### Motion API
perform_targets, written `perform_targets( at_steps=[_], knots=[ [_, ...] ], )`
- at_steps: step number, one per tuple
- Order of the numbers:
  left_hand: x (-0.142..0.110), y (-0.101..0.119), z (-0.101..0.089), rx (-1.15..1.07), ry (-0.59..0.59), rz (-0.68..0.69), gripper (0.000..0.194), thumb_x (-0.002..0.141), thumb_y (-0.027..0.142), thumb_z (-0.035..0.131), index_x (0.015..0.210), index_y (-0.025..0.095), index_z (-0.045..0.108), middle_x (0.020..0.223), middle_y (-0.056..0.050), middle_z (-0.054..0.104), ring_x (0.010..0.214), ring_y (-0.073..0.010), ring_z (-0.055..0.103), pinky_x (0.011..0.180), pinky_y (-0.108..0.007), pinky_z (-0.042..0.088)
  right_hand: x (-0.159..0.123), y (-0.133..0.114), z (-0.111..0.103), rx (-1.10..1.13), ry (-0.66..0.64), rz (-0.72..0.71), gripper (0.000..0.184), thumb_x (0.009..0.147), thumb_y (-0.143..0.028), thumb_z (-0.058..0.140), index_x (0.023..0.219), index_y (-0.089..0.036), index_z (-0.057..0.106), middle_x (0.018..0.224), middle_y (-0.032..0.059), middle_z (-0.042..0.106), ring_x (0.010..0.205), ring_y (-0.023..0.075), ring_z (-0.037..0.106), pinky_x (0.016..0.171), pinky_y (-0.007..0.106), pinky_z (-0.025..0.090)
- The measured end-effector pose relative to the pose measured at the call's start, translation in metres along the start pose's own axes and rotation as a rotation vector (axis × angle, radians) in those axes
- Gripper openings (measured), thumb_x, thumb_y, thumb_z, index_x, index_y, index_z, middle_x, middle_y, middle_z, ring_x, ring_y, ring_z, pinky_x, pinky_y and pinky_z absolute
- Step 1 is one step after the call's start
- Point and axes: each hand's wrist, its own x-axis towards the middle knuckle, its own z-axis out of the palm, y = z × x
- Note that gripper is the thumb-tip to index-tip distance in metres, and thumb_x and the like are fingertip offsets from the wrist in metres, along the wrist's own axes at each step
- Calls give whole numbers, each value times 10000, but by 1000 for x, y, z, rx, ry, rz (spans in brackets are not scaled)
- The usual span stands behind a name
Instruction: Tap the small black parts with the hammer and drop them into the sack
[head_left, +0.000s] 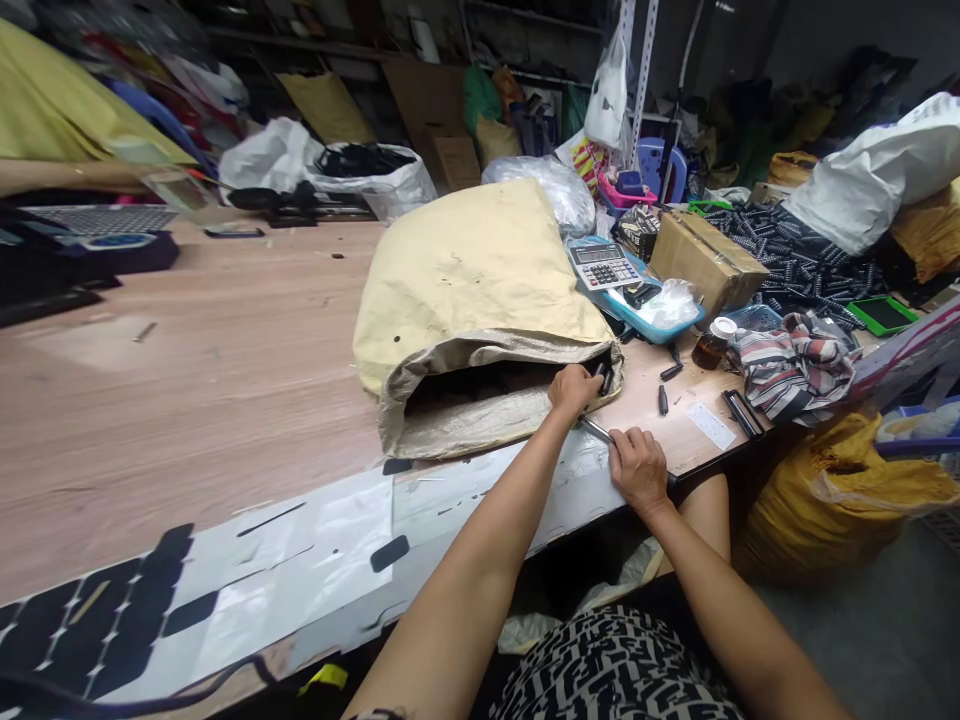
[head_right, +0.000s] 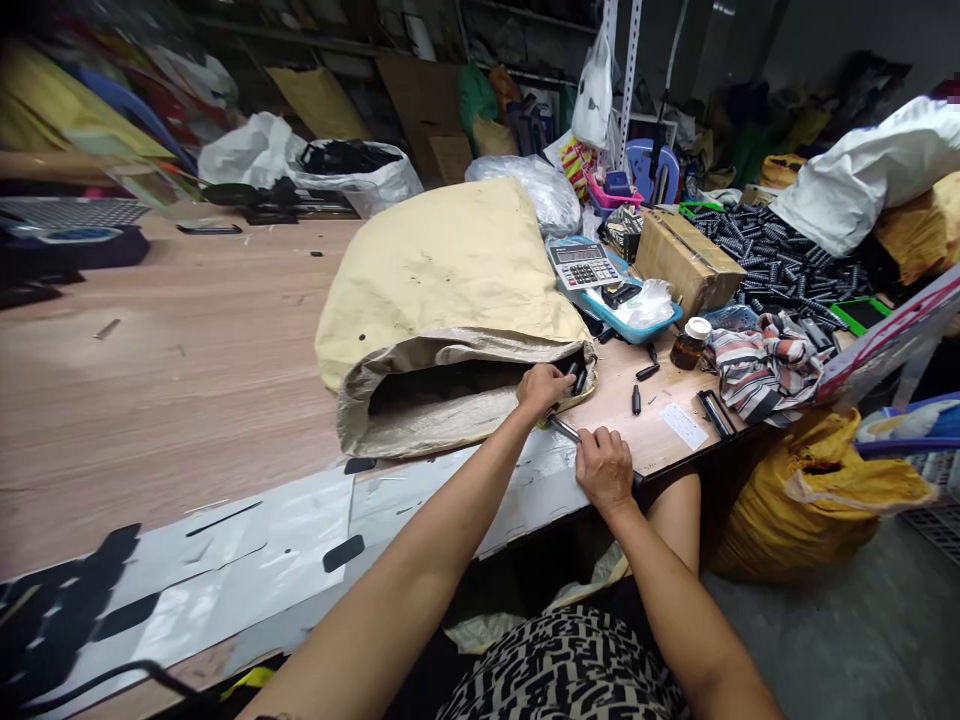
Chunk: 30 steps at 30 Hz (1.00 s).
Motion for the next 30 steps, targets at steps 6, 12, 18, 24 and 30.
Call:
perform_targets(
  at_steps=[6, 12, 18, 24, 30],
  knots=[
    [-47, -64, -51, -118, 27, 384, 177, 802, 374, 702, 837, 201, 718, 863, -30, 731, 787, -183, 617, 711, -280, 433, 0, 0, -1, 7, 4, 0, 221, 962, -265, 526, 1132, -233, 663, 933, 66, 609, 877, 223, 475, 748, 333, 322],
    [-95, -141, -59, -67, 72, 456, 177, 837, 393, 698, 881, 222, 704, 876, -26, 703, 863, -220, 596, 756, -324, 441, 2, 0, -1, -3, 6, 6, 212, 948, -256, 535, 1114, -230, 665, 930, 63, 606, 874, 222, 467, 743, 329, 313],
    [-100, -156, -36, 25, 110, 484, 161, 832, 340, 715, 945, 229, 692, 917, -33, 683, 885, -229, 584, 829, -356, 436, 1, 1, 2, 1, 29, -5, 224, 950, -257, 526, 1125, -224, 662, 938, 68, 610, 881, 223, 475, 754, 322, 322],
    [-95, -157, -35, 0, 74, 501, 166, 850, 355, 705, 970, 241, 710, 924, -22, 687, 904, -219, 588, 866, -361, 422, 4, 6, 1, 12, 29, -30, 242, 958, -258, 514, 1133, -215, 676, 932, 73, 623, 867, 220, 496, 768, 320, 353],
    [-92, -156, -36, -71, 69, 430, 128, 790, 294, 751, 898, 233, 720, 913, -17, 694, 924, -217, 602, 851, -352, 426, 4, 7, -7, 317, 24, -20, 307, 984, -244, 463, 1196, -205, 681, 975, 68, 689, 928, 201, 615, 836, 296, 464]
  ],
)
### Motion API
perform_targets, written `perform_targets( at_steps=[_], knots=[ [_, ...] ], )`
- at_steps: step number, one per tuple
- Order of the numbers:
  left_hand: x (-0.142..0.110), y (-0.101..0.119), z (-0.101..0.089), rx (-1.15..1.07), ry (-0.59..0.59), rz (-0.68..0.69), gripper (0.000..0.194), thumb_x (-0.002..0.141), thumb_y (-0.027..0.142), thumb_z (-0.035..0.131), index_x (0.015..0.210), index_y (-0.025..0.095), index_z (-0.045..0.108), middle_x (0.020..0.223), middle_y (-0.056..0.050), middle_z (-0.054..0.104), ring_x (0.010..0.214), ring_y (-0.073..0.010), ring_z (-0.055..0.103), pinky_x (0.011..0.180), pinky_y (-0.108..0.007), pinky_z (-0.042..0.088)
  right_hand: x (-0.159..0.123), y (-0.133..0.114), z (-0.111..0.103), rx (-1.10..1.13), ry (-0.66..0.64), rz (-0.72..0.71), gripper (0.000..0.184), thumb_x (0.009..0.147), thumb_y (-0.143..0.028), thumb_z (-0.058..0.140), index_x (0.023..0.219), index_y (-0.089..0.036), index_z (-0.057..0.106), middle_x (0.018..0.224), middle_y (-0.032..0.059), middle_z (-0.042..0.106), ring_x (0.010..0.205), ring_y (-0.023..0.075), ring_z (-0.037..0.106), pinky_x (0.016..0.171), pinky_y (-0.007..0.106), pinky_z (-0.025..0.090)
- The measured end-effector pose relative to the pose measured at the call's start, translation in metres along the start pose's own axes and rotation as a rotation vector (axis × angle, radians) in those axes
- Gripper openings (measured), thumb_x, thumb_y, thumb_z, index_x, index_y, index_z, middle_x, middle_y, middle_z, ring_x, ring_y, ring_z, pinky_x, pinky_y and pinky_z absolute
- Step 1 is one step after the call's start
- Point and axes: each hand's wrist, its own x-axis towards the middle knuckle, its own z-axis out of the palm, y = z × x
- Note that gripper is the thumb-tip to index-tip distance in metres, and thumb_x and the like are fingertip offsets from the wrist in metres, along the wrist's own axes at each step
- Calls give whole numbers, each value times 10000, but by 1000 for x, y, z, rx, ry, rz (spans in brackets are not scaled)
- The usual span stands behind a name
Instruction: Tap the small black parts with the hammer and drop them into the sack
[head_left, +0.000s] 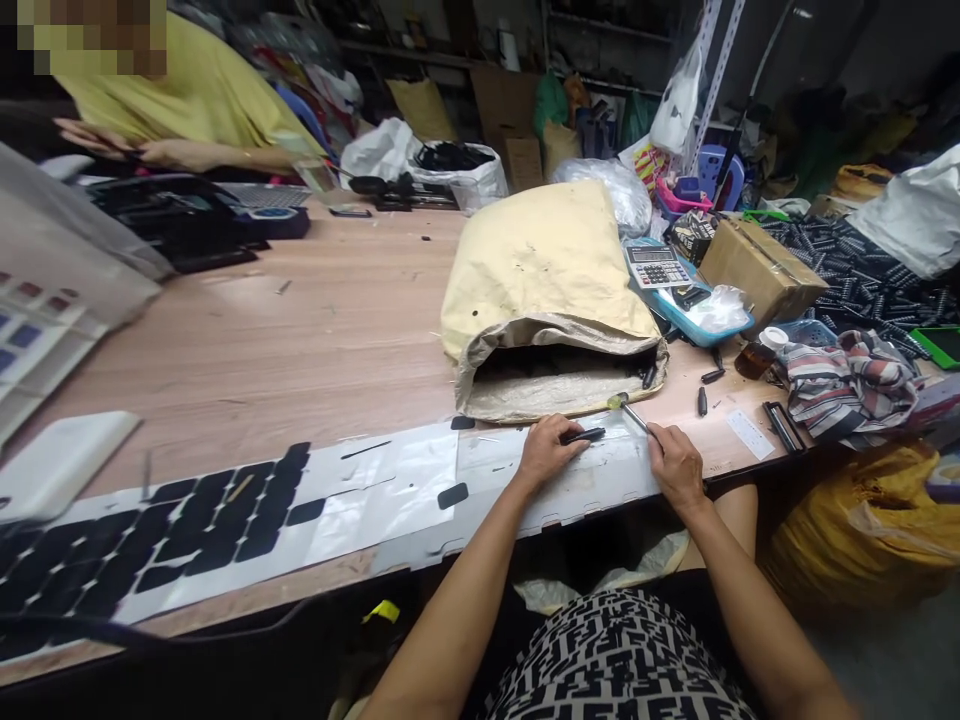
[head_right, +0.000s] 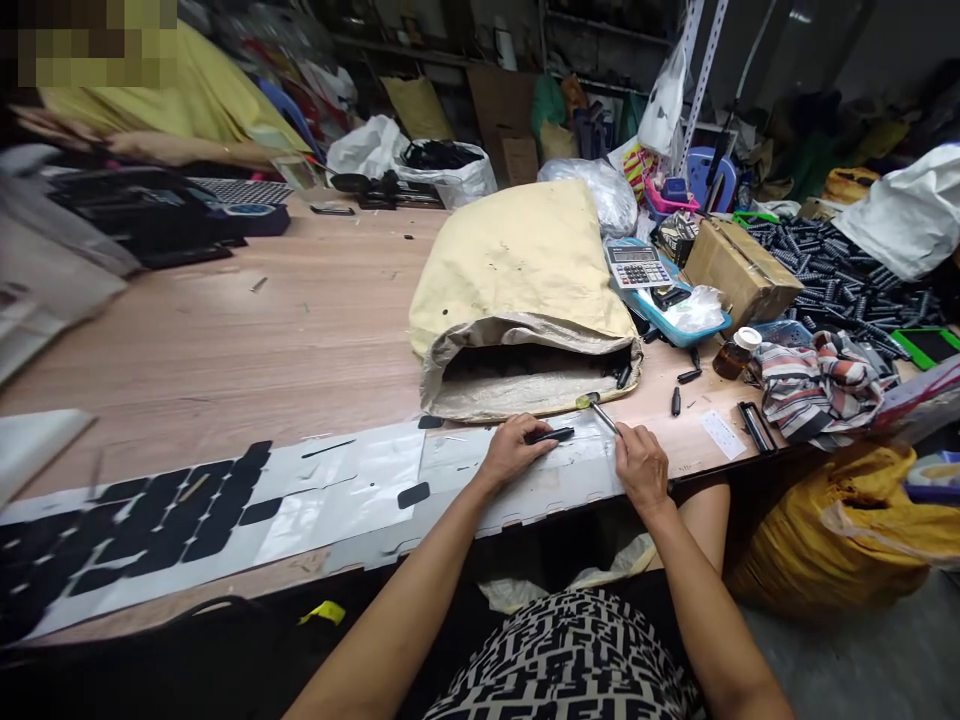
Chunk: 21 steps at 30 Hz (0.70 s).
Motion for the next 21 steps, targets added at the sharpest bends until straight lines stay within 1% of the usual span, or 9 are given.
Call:
perform_targets(
  at_steps=[3, 5, 8, 10, 14, 19, 21],
  knots=[
    [2, 1, 1, -34, 1, -33, 135, 757, 275, 772, 873, 230, 721, 889, -11, 694, 910, -213, 603, 856, -352, 432, -5, -14, -7, 217, -28, 4, 320, 1000, -281, 447, 1216, -212, 673, 1032, 65, 713, 971, 187, 662, 876, 287, 506],
    [3, 2, 1, -44, 0, -40, 136, 744, 274, 781, 860, 235, 722, 873, -7, 690, 899, -210, 601, 855, -350, 433, -10, -27, -13, 291, -79, -18, 314, 1004, -305, 456, 1214, -226, 676, 1047, 59, 718, 979, 181, 675, 883, 281, 520],
    [3, 4, 0, -46, 12, -48, 127, 732, 272, 793, 820, 233, 711, 855, -2, 678, 874, -202, 595, 832, -344, 430, -17, -43, -19, 274, -125, -62, 312, 1006, -302, 464, 1222, -232, 678, 1011, 54, 717, 944, 175, 678, 863, 275, 526],
    [3, 5, -1, -46, 26, -57, 123, 727, 262, 798, 787, 229, 696, 844, 2, 672, 865, -197, 595, 822, -341, 427, -21, -48, -19, 232, -134, -83, 312, 1006, -287, 460, 1215, -226, 684, 959, 54, 712, 900, 176, 675, 835, 278, 527],
    [3, 7, -1, -55, 40, -61, 114, 716, 237, 801, 760, 229, 697, 817, 8, 666, 840, -190, 597, 806, -336, 428, -24, -48, -18, 206, -132, -58, 301, 997, -276, 467, 1186, -223, 695, 923, 49, 710, 856, 178, 677, 802, 282, 533],
    [4, 4, 0, -68, 42, -39, 115, 712, 241, 805, 793, 238, 724, 816, 6, 672, 855, -194, 602, 837, -344, 440, -22, -42, -19, 267, -105, -15, 303, 994, -281, 474, 1195, -226, 693, 1014, 57, 724, 947, 179, 688, 870, 281, 533],
    [4, 3, 0, -70, 40, -44, 120, 711, 249, 806, 799, 236, 726, 822, 3, 677, 861, -196, 603, 847, -348, 444, -24, -39, -20, 257, -114, -5, 304, 993, -286, 473, 1189, -224, 697, 1017, 58, 727, 946, 181, 690, 864, 285, 535]
  ],
)
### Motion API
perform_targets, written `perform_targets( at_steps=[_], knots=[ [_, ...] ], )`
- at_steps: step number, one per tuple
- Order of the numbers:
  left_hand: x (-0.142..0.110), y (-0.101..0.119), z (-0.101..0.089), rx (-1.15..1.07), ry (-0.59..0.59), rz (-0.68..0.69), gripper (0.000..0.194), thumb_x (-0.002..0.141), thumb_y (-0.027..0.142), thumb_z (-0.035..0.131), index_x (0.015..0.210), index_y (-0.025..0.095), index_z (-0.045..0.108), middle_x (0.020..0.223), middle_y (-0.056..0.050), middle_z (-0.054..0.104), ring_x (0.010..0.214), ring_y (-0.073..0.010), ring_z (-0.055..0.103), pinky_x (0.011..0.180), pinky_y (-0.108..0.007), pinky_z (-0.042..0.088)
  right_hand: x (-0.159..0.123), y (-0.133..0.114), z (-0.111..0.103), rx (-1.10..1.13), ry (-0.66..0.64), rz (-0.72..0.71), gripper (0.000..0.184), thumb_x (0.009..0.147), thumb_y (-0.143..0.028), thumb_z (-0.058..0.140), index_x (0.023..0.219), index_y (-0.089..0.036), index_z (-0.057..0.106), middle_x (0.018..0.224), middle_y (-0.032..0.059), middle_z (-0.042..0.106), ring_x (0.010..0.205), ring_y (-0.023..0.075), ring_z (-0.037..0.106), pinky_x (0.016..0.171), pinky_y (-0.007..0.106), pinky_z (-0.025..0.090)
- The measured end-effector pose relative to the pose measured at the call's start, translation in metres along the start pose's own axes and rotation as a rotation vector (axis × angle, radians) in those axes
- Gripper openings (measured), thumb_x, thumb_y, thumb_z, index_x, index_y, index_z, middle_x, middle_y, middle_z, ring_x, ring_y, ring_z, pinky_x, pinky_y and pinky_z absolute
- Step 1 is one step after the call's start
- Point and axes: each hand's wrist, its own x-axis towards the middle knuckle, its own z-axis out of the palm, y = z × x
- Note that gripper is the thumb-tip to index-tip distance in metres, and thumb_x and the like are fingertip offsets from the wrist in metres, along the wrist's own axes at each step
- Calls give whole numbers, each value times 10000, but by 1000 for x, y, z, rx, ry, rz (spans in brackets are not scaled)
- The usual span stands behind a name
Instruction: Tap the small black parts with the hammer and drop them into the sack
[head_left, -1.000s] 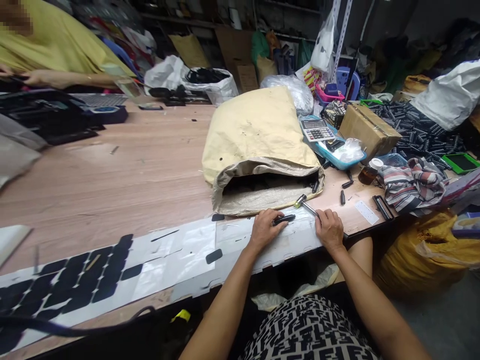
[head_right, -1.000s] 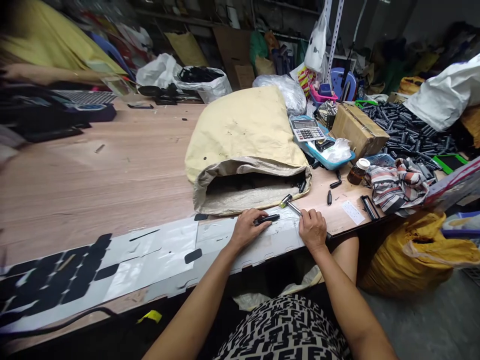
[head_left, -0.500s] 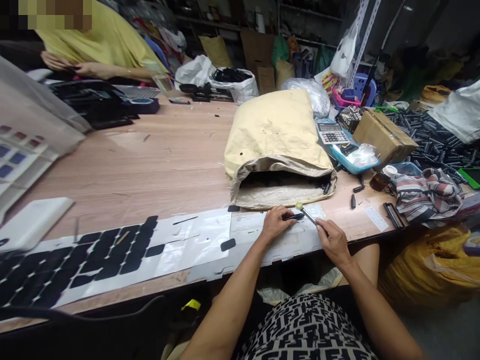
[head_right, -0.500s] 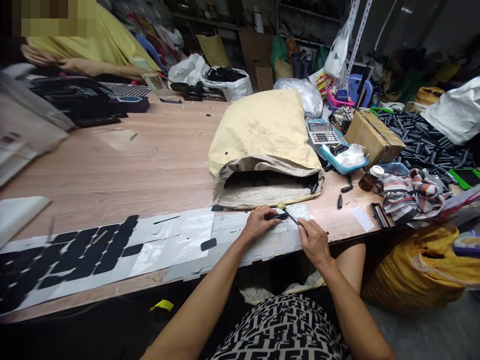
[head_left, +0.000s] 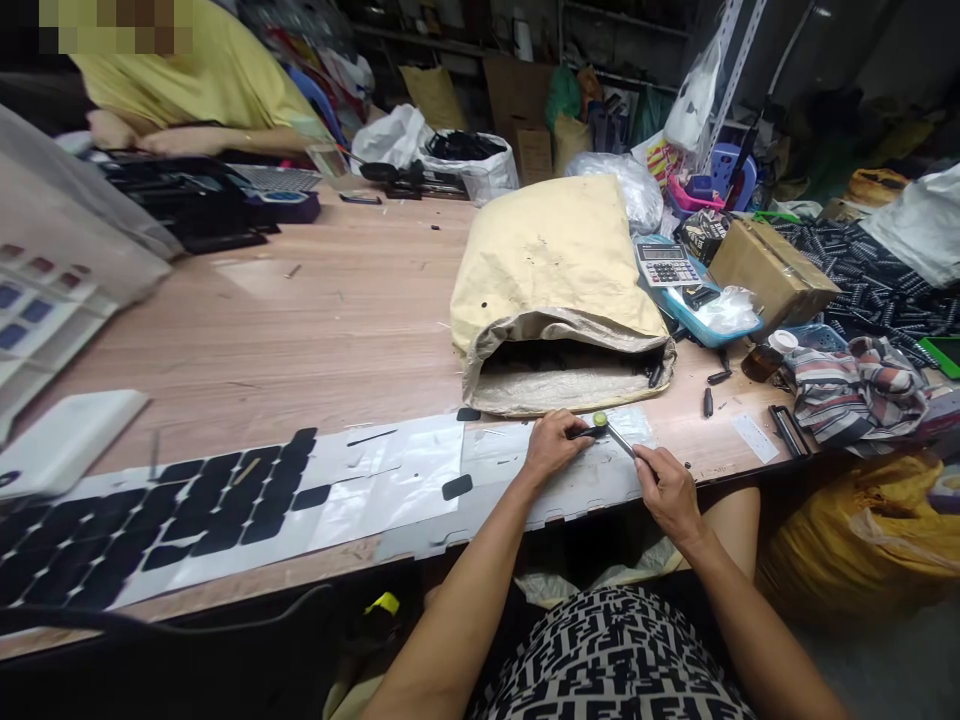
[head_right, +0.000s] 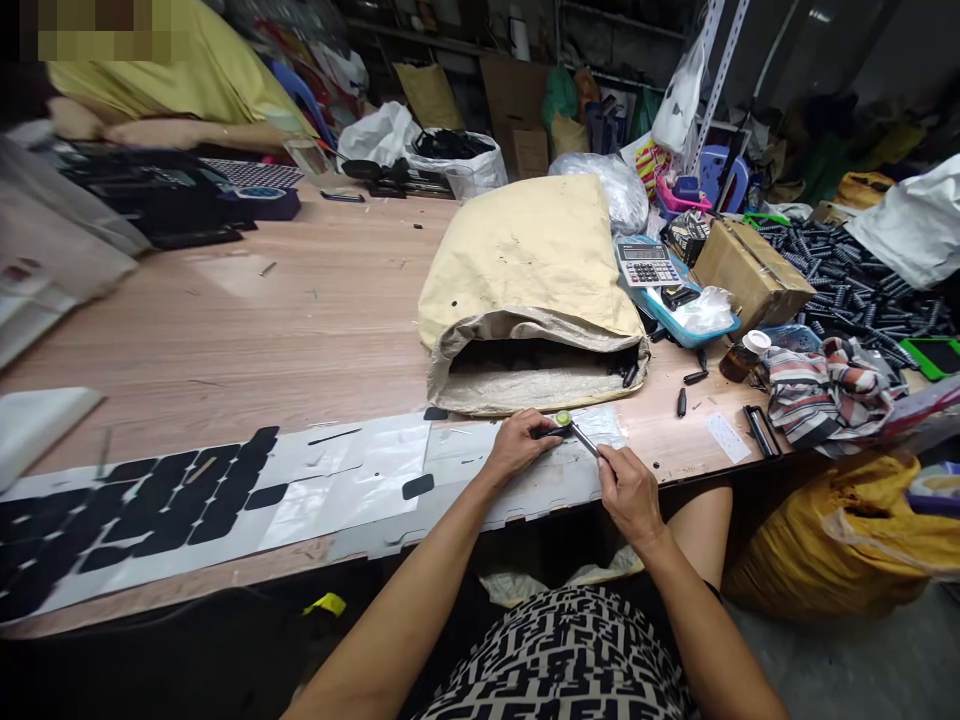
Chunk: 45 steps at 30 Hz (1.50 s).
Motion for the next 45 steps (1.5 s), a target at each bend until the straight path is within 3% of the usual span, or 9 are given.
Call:
perform_targets(
  at_steps=[7, 12, 16, 20, 25, 35, 40, 45],
  knots=[
    [-1, 2, -3, -1, -29, -18, 112, 717, 255, 786, 812, 235, 728, 857, -5, 692, 895, -210, 608, 860, -358, 448, 7, 19, -1, -20, 43, 51, 295, 980, -307, 491, 1169, -233, 706, 1021, 54, 726, 962, 183, 684, 876, 289, 523],
    [-2, 1, -2, 22, -33, -6, 96, 752, 271, 762, 838, 240, 734, 861, -11, 693, 894, -216, 605, 864, -367, 445, 35, 42, 3, -269, 121, 34, 283, 965, -266, 494, 1133, -225, 718, 949, 64, 695, 922, 203, 617, 838, 301, 462],
    [-3, -1, -2, 28, -50, 7, 92, 803, 311, 720, 859, 240, 735, 871, -13, 694, 910, -216, 601, 868, -366, 433, 48, 53, 13, -459, 109, -12, 273, 977, -265, 491, 1137, -217, 708, 899, 72, 645, 863, 211, 536, 794, 307, 391],
    [-4, -2, -4, 35, -62, 20, 161, 897, 357, 605, 893, 241, 718, 887, -17, 684, 936, -216, 589, 870, -364, 417, 49, 52, 19, -532, 81, -15, 262, 986, -273, 485, 1153, -220, 681, 931, 73, 620, 869, 216, 492, 774, 312, 348],
    [-5, -2, -5, 100, -64, 15, 389, 1001, 381, 386, 735, 214, 616, 833, -39, 635, 870, -211, 549, 835, -365, 404, 47, 47, 16, -559, 51, -9, 261, 989, -273, 479, 1164, -215, 664, 942, 76, 604, 885, 223, 472, 762, 317, 330],
    [-5, 1, -5, 104, -61, 4, 392, 993, 378, 365, 698, 217, 567, 793, -42, 603, 851, -216, 532, 821, -367, 403, 47, 46, 18, -584, 31, 10, 233, 975, -281, 495, 1146, -215, 640, 970, 83, 588, 901, 232, 463, 737, 327, 318],
    [-18, 13, -16, 53, -171, 52, 336, 968, 429, 454, 795, 231, 663, 866, -43, 643, 894, -229, 519, 895, -394, 397, 46, 45, 17, -599, 41, 4, 209, 978, -286, 496, 1115, -219, 640, 950, 78, 586, 902, 231, 458, 732, 324, 305],
    [-67, 33, -19, 4, -388, 221, 215, 917, 450, 601, 916, 285, 739, 1182, -50, 636, 1145, -276, 504, 1037, -456, 367, 45, 45, 18, -604, 35, 3, 207, 988, -279, 480, 1116, -219, 631, 957, 82, 580, 906, 232, 456, 731, 326, 299]
  ],
)
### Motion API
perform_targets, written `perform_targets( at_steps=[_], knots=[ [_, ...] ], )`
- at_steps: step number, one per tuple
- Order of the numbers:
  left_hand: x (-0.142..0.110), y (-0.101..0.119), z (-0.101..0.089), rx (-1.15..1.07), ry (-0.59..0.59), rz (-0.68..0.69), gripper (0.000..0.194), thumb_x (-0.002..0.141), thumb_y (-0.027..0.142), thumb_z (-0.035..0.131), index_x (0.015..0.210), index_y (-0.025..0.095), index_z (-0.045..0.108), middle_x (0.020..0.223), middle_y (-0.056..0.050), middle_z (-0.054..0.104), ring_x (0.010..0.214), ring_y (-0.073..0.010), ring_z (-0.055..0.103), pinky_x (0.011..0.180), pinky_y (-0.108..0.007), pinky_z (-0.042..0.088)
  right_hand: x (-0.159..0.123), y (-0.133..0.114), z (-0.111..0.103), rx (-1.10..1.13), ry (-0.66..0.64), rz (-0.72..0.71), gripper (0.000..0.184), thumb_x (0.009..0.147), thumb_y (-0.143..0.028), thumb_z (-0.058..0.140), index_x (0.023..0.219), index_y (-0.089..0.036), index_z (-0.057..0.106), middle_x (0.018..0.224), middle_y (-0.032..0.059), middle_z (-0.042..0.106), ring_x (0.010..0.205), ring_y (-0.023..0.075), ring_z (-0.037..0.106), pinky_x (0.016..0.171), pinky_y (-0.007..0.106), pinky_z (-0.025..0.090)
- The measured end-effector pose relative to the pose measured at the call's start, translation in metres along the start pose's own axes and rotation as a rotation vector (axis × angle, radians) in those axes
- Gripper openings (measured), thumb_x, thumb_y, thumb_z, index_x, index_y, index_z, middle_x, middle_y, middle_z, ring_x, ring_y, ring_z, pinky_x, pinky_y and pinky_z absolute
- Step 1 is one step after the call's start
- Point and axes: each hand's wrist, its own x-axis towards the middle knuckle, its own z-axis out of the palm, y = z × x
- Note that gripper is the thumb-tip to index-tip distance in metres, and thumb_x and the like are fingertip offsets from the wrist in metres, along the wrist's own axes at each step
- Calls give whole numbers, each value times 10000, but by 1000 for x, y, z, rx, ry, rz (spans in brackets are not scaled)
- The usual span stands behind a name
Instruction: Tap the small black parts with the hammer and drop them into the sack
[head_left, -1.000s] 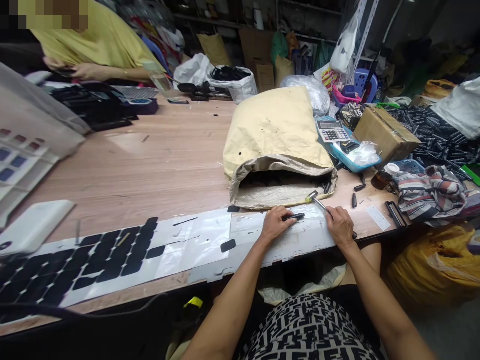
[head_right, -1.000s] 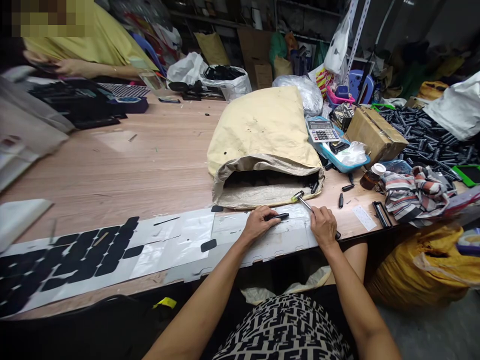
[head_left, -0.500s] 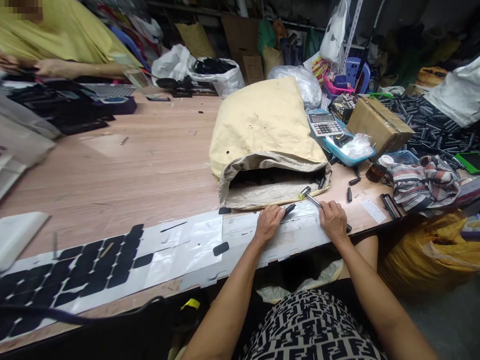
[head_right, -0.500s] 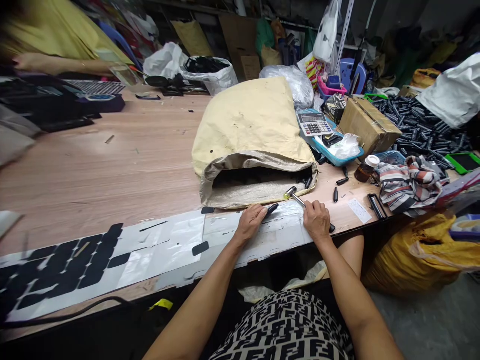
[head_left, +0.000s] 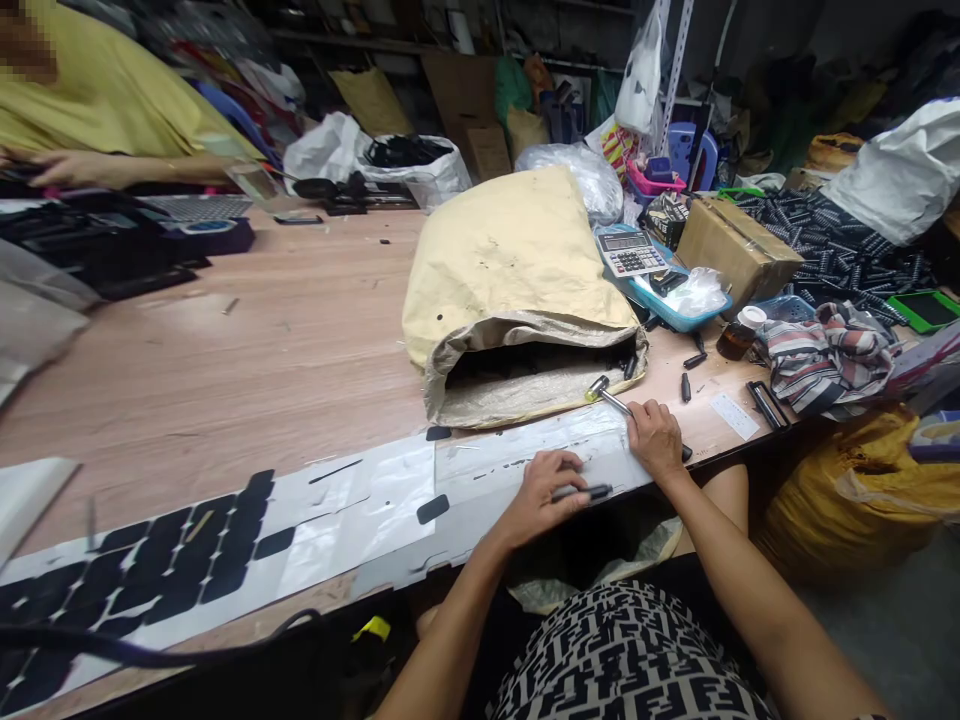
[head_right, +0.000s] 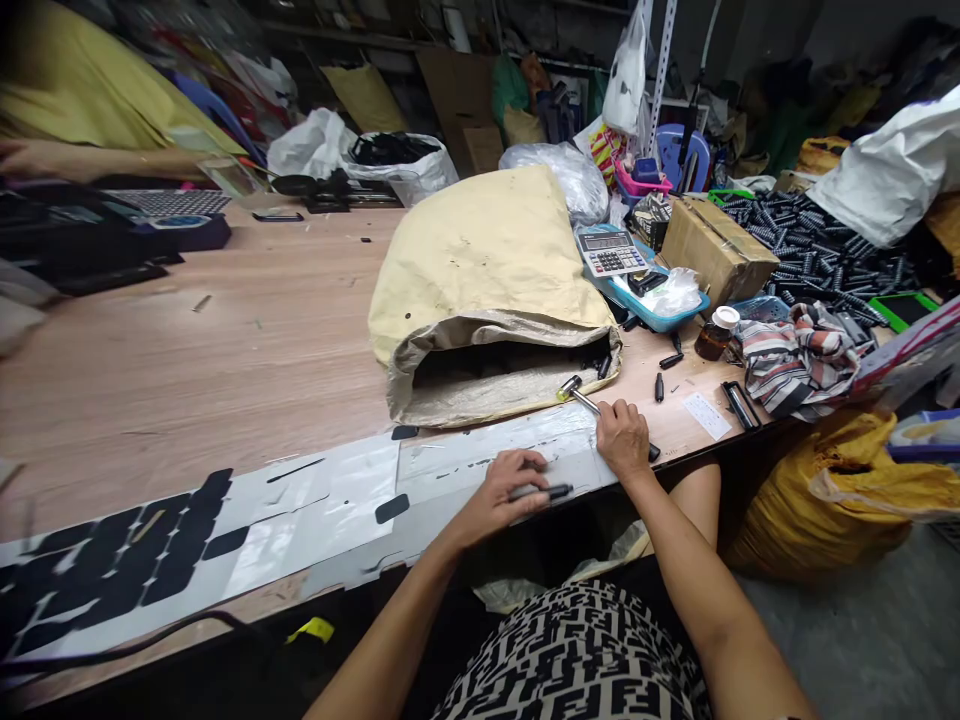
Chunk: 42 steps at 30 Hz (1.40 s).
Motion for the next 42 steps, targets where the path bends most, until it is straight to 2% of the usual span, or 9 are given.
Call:
perform_targets(
  at_steps=[5, 9, 16, 21, 27, 30, 34, 39, 42],
  knots=[
    [-25, 19, 24, 133, -32, 66, 188, 788, 422, 773, 933, 304, 768, 1355, -74, 569, 1299, -351, 426, 1100, -548, 330, 0, 0, 0, 0, -7, 3, 213, 989, -282, 476, 1127, -212, 623, 968, 86, 580, 909, 235, 453, 736, 326, 298],
    [-8, 13, 18, 65, 105, 16, 308, 770, 482, 772, 1005, 285, 745, 1194, -79, 660, 1163, -303, 548, 1020, -477, 433, 0, -1, 1, 5, -9, 9, 206, 988, -281, 479, 1115, -212, 625, 960, 88, 580, 915, 239, 454, 729, 325, 295],
    [97, -39, -54, 18, 639, -653, 252, 827, 402, 611, 864, 182, 727, 824, -75, 729, 825, -248, 666, 813, -364, 500, 2, -2, -1, 2, -5, 5, 200, 980, -256, 477, 1098, -207, 630, 944, 86, 580, 887, 231, 459, 727, 327, 302],
    [154, -68, -78, 78, 637, -962, 263, 745, 412, 662, 737, 156, 719, 894, -199, 739, 934, -364, 685, 801, -437, 506, 2, -2, -1, 12, -19, 18, 174, 964, -258, 504, 1077, -210, 627, 960, 81, 579, 895, 227, 462, 725, 324, 308],
    [169, -73, -71, 113, 673, -1067, 313, 658, 411, 748, 831, 151, 729, 1058, -256, 719, 1007, -412, 670, 789, -484, 505, 1, -2, 1, 5, -31, 17, 181, 969, -261, 494, 1085, -206, 622, 979, 82, 580, 900, 227, 457, 730, 327, 308],
    [157, -67, -74, 71, 589, -996, 280, 662, 455, 716, 700, 178, 716, 838, -164, 742, 858, -338, 685, 707, -397, 490, 1, -1, 1, -1, -30, 14, 185, 974, -270, 488, 1083, -202, 621, 977, 84, 577, 908, 230, 454, 732, 328, 304],
    [116, -51, -71, 17, 385, -602, 345, 696, 518, 656, 634, 181, 699, 601, -41, 657, 649, -201, 610, 590, -284, 398, 1, -2, -1, 4, -36, 9, 196, 971, -261, 490, 1099, -195, 622, 963, 84, 574, 903, 230, 448, 730, 325, 297],
    [65, -26, -48, 129, 59, -209, 276, 741, 467, 660, 721, 196, 712, 673, -12, 659, 650, -166, 563, 598, -273, 354, 1, -3, 0, 4, -28, 10, 194, 970, -266, 496, 1098, -200, 626, 967, 84, 574, 913, 235, 446, 737, 326, 293],
    [55, -22, -33, 246, 51, -154, 220, 776, 399, 653, 686, 199, 658, 677, -18, 637, 700, -184, 554, 655, -294, 366, 1, -2, 1, 3, -20, 10, 190, 969, -280, 504, 1096, -205, 625, 967, 81, 571, 920, 237, 446, 737, 327, 291]
  ],
)
